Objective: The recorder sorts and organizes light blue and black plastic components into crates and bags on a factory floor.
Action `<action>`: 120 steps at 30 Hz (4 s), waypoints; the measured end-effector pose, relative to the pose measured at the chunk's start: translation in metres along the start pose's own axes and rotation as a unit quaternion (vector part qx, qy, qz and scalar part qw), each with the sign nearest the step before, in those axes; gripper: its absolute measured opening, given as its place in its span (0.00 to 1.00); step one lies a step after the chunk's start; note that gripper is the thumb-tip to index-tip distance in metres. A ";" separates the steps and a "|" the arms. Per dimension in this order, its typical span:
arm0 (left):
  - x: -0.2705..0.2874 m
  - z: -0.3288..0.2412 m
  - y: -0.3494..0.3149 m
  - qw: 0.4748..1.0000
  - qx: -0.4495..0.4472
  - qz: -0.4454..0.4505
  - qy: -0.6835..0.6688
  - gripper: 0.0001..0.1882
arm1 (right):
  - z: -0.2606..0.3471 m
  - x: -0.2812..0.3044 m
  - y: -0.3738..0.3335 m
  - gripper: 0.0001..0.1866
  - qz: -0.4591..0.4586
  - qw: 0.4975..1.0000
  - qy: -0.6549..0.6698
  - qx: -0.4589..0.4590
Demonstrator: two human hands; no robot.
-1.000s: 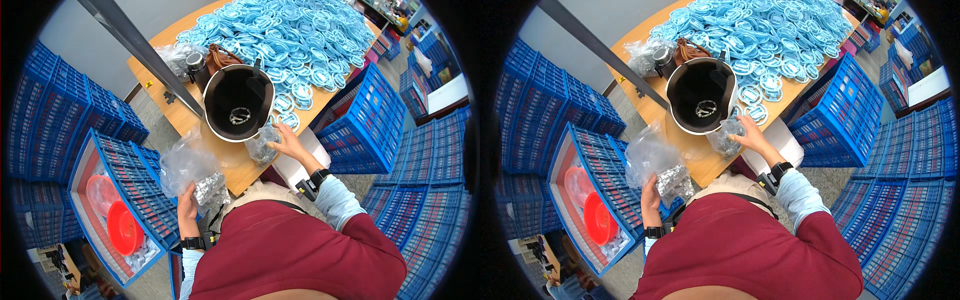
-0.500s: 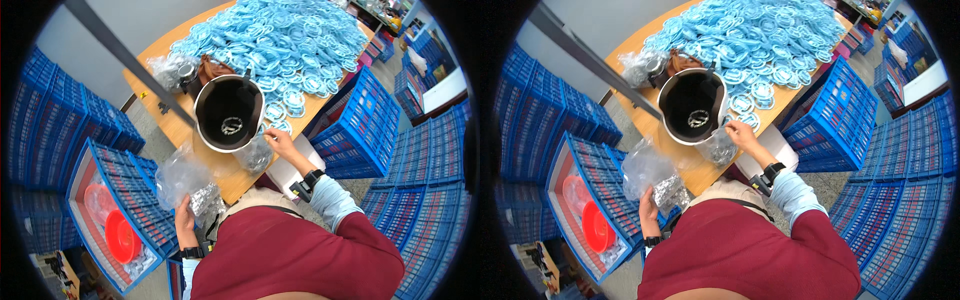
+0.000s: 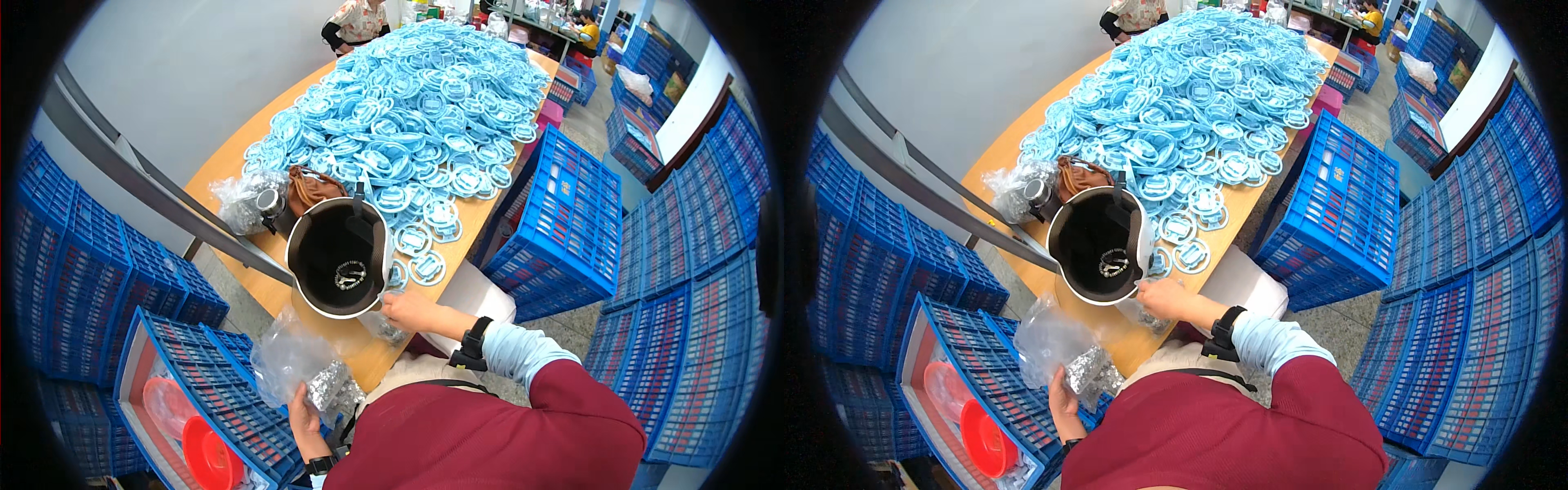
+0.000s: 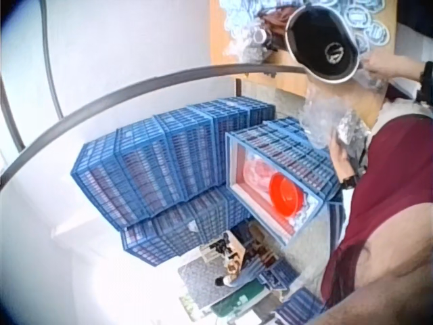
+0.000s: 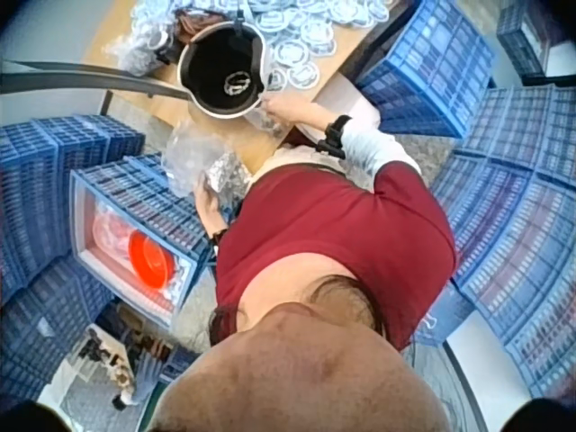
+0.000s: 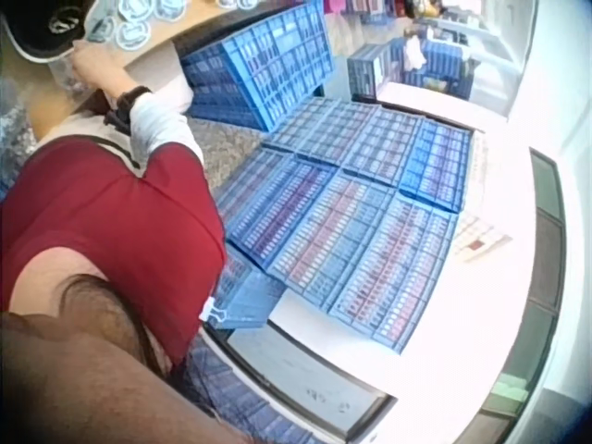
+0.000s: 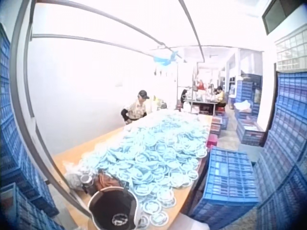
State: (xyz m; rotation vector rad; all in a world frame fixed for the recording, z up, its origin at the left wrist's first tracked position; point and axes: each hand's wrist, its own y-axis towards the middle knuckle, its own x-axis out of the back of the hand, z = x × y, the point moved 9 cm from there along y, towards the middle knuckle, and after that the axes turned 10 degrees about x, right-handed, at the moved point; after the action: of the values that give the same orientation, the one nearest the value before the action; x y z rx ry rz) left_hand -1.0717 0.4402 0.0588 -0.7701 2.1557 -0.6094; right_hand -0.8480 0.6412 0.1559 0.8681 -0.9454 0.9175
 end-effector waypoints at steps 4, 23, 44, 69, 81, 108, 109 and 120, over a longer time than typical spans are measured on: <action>-0.006 -0.003 -0.010 1.000 -0.014 -0.018 0.003 0.18 | 0.017 0.009 0.007 0.08 0.037 0.999 0.025 0.032; -0.013 -0.003 -0.013 1.000 -0.009 -0.008 0.013 0.13 | -0.013 -0.006 -0.001 0.08 0.058 0.994 0.065 -0.061; -0.045 -0.025 -0.019 0.988 0.010 0.066 -0.140 0.16 | 0.029 0.120 0.012 0.07 -0.067 0.919 0.378 -0.092; -0.032 -0.031 -0.029 0.979 0.000 0.092 -0.181 0.16 | 0.051 0.148 0.060 0.09 -0.131 0.855 0.500 -0.036; -0.026 -0.035 -0.025 0.980 0.012 0.100 -0.174 0.16 | 0.055 0.153 0.068 0.13 -0.173 0.828 0.531 -0.039; -0.047 -0.020 0.007 0.949 0.199 0.192 -0.152 0.20 | 0.077 0.127 -0.024 0.13 -0.365 0.745 0.517 -0.212; -0.050 -0.020 0.005 0.951 0.195 0.194 -0.145 0.20 | 0.078 0.128 -0.028 0.13 -0.367 0.744 0.516 -0.212; -0.062 0.009 -0.032 0.950 0.195 0.223 -0.102 0.19 | 0.105 0.141 -0.092 0.12 -0.405 0.739 0.504 -0.189</action>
State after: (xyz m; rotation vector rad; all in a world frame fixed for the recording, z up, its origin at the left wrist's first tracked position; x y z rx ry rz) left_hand -1.0211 0.4585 0.1042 -0.1157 1.8493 -0.6510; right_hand -0.7514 0.5491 0.3029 0.2412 0.2431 0.2743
